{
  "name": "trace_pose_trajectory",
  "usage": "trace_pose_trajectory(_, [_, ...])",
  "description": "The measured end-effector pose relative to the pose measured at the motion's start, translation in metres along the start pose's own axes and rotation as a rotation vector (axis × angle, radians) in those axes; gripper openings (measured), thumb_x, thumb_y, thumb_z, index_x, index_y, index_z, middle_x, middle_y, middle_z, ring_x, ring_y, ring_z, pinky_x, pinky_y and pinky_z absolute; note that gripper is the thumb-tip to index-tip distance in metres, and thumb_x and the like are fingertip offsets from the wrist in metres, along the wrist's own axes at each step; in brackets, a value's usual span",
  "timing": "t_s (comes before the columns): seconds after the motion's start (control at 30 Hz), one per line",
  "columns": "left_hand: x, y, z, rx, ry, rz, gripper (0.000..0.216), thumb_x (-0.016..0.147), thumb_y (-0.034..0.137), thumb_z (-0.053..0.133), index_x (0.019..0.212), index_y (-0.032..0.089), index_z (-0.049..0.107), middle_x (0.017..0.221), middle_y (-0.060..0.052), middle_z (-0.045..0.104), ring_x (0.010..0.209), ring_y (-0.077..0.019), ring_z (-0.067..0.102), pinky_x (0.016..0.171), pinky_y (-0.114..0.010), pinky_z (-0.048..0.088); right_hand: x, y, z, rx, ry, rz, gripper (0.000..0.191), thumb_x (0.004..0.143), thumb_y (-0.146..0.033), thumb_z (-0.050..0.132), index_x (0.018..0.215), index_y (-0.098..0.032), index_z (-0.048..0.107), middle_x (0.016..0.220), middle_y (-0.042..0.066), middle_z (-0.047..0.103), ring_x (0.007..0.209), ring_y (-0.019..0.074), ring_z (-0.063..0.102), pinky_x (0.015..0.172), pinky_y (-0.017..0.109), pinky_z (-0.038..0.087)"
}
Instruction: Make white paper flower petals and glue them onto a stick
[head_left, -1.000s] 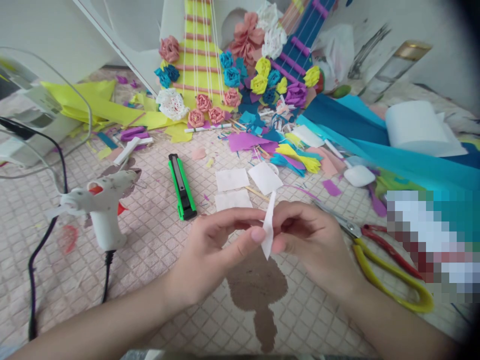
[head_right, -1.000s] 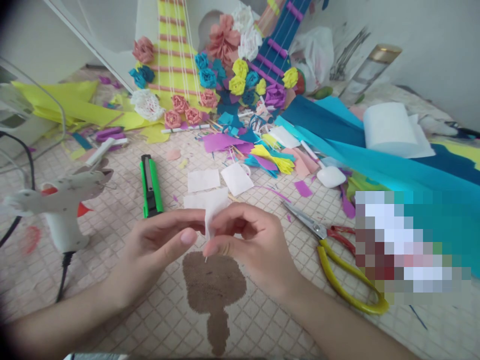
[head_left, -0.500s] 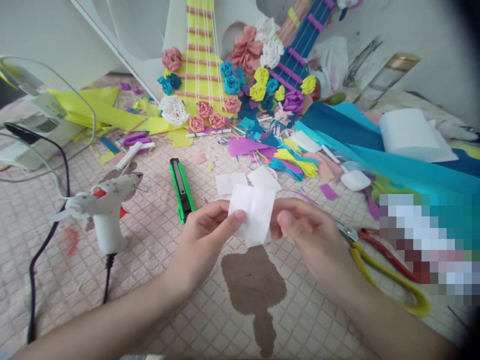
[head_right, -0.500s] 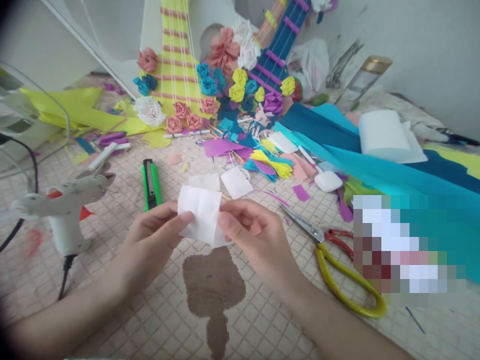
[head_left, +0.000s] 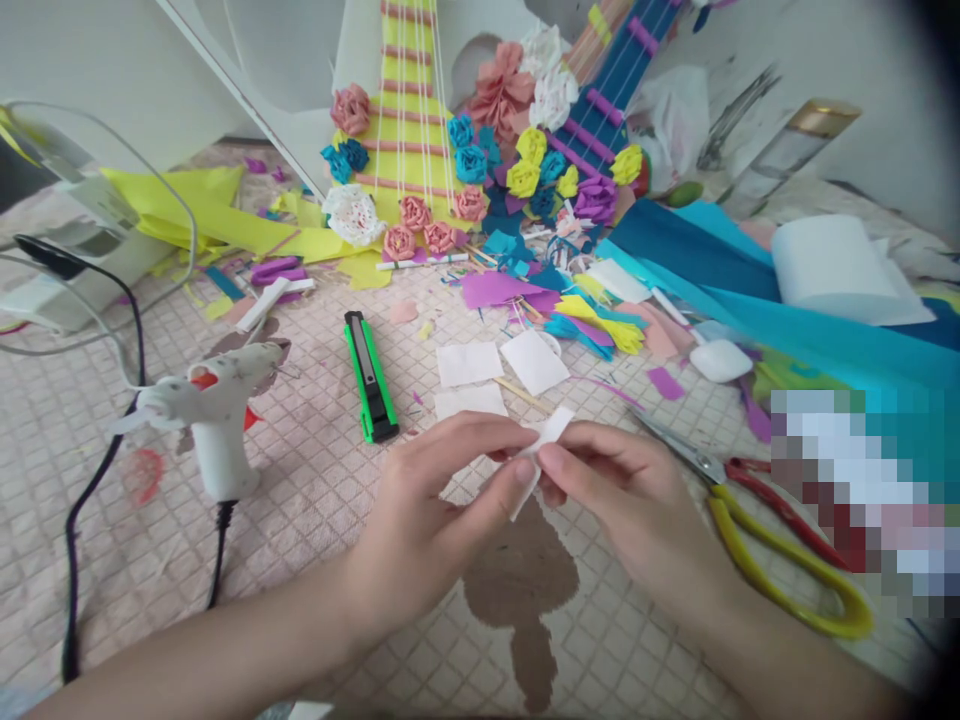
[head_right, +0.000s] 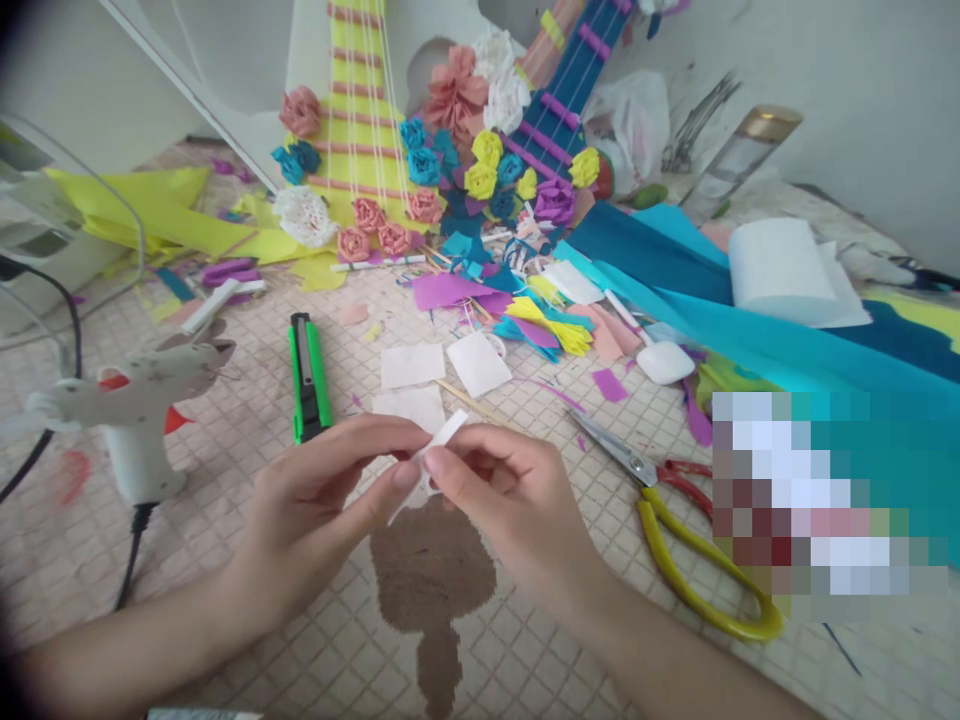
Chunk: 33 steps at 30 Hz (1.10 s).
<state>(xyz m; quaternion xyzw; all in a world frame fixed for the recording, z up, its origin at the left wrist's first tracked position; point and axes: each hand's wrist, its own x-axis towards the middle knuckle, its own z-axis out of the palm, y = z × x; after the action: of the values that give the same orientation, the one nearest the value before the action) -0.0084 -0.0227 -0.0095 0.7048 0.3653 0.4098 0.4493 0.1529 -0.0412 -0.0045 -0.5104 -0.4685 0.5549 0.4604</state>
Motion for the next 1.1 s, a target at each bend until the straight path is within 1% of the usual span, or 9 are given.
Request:
trace_pose_trajectory(0.2, [0.0006, 0.0037, -0.001, -0.126, -0.026, -0.149, 0.016, 0.083, 0.02, 0.056, 0.096, 0.022, 0.065, 0.091, -0.001, 0.067, 0.081, -0.0132, 0.061, 0.075, -0.024, 0.049, 0.0, 0.0044, -0.0011, 0.028, 0.003, -0.012, 0.007, 0.077, -0.026, 0.064, 0.073, -0.021, 0.068, 0.059, -0.002, 0.059, 0.055, 0.008, 0.053, 0.05, 0.018, 0.045])
trace_pose_trajectory(0.33, [0.0009, 0.0027, -0.0002, -0.21, -0.02, -0.202, 0.015, 0.084, 0.021, 0.055, 0.095, 0.022, 0.064, 0.09, -0.001, 0.066, 0.079, -0.0128, 0.061, 0.075, -0.024, 0.05, 0.0007, 0.0026, -0.0009, -0.005, 0.02, -0.013, 0.007, 0.075, -0.024, 0.064, 0.07, -0.02, 0.067, 0.058, -0.002, 0.058, 0.053, 0.0083, 0.053, 0.05, 0.018, 0.045])
trace_pose_trajectory(0.5, [0.0009, -0.0004, -0.001, -0.183, 0.0, -0.164, 0.012, 0.082, 0.018, 0.057, 0.09, 0.022, 0.066, 0.091, 0.001, 0.065, 0.087, -0.0111, 0.058, 0.079, -0.02, 0.047, 0.001, -0.0003, -0.001, -0.043, 0.025, -0.026, 0.008, 0.074, -0.025, 0.065, 0.068, -0.019, 0.065, 0.058, -0.001, 0.057, 0.053, 0.0088, 0.053, 0.049, 0.019, 0.045])
trace_pose_trajectory(0.63, [0.0016, -0.0004, -0.0014, -0.233, -0.018, -0.204, 0.015, 0.083, 0.017, 0.056, 0.093, 0.023, 0.066, 0.09, 0.003, 0.068, 0.085, -0.0091, 0.06, 0.077, -0.017, 0.047, 0.0009, -0.002, -0.0003, -0.051, 0.02, -0.025, 0.009, 0.076, -0.026, 0.064, 0.069, -0.019, 0.065, 0.056, -0.002, 0.056, 0.053, 0.0085, 0.053, 0.049, 0.018, 0.046])
trace_pose_trajectory(0.83, [0.0028, 0.0012, 0.0005, -0.267, 0.017, -0.236, 0.013, 0.082, 0.018, 0.058, 0.09, 0.022, 0.067, 0.085, 0.003, 0.07, 0.079, -0.0089, 0.062, 0.071, -0.016, 0.049, 0.0006, -0.003, -0.0001, -0.061, 0.024, -0.027, 0.008, 0.077, -0.027, 0.064, 0.071, -0.021, 0.067, 0.06, -0.002, 0.059, 0.054, 0.0079, 0.053, 0.048, 0.017, 0.046])
trace_pose_trajectory(1.1, [0.0016, 0.0029, -0.0002, -0.246, 0.003, -0.209, 0.013, 0.081, 0.016, 0.058, 0.089, 0.021, 0.068, 0.087, 0.002, 0.07, 0.081, -0.0094, 0.062, 0.074, -0.016, 0.049, 0.0007, -0.0035, 0.0002, -0.058, 0.039, -0.04, 0.005, 0.074, -0.024, 0.066, 0.07, -0.021, 0.067, 0.062, -0.002, 0.061, 0.055, 0.0084, 0.056, 0.052, 0.018, 0.049])
